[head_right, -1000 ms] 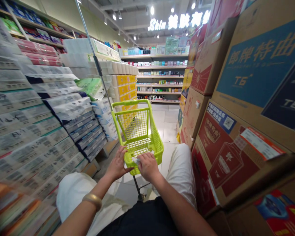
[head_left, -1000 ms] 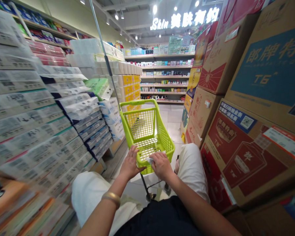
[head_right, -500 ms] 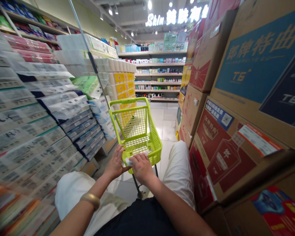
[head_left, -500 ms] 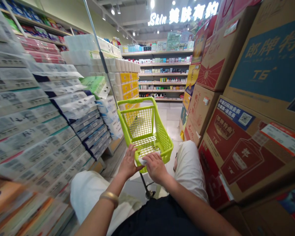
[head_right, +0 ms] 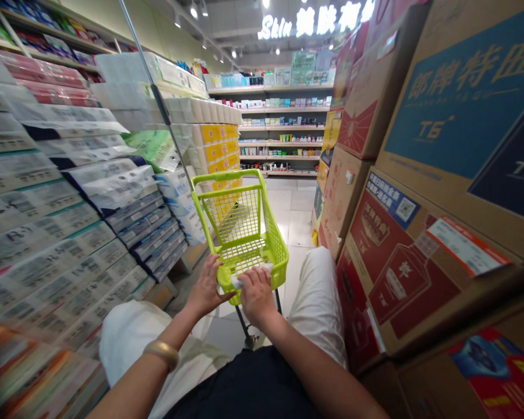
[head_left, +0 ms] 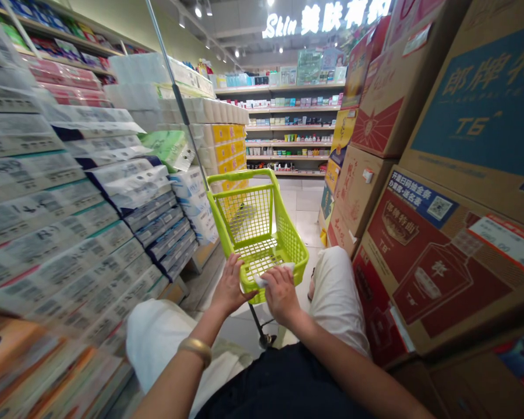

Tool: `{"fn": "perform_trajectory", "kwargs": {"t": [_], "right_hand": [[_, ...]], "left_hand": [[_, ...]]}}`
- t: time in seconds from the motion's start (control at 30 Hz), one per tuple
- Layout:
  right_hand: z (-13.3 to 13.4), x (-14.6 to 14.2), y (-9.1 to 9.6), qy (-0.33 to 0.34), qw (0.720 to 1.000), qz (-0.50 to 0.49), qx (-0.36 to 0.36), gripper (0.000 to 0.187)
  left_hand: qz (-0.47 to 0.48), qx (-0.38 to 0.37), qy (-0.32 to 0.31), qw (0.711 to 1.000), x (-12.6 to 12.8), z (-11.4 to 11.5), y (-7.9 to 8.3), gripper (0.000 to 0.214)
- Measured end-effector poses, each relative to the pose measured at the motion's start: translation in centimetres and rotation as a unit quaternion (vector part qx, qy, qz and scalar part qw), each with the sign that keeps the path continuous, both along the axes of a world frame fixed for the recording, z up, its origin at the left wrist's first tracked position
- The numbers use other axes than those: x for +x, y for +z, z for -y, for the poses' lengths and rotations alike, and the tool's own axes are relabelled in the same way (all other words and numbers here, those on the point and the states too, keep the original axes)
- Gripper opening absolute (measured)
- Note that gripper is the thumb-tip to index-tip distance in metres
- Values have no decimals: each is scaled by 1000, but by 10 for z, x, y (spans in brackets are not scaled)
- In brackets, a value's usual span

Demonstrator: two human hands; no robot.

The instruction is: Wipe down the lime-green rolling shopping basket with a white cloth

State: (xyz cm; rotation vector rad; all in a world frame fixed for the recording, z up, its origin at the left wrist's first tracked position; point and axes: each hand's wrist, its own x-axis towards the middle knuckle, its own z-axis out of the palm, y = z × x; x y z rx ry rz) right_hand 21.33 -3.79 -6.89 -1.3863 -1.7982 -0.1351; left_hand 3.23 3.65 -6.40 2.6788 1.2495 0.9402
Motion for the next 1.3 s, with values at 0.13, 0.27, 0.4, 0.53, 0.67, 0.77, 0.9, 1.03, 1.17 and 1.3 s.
{"fn": "perform_trajectory", "kwargs": {"t": [0.13,0.27,0.4,0.53,0.67,0.77,0.9,1.03,1.17,1.3], "right_hand": [[2,-1,0,51,998,42,5,33],[-2,38,-7,-22,999,12,36,32],[-9,58,-16,-91,990,-81,76,31],[-6,39,-19,-84,984,-138,80,34],[8,9,-22,-17,991,-111,68,34],[13,5,-22,41,994,-74,71,34],[7,29,-19,10,992,-86,91,35],[0,37,-16,-56,985,-123,104,35],[5,2,-15,-26,994,-85,71,35],[11,-32,-13,36,997,-42,57,39]], "left_hand": [[-3,4,-5,1000,-2,1,1,77],[-6,4,-3,1000,-3,1,2,76],[-9,3,1,1000,-1,2,2,76],[-6,4,4,1000,1,3,1,78],[2,14,-1,1000,1,3,-1,80],[5,22,-7,1000,0,2,-2,80],[0,23,-7,1000,-1,2,-2,79],[9,17,-8,1000,2,2,-3,79],[18,19,-14,1000,5,3,-4,79],[20,18,-23,999,3,3,-5,80]]}}
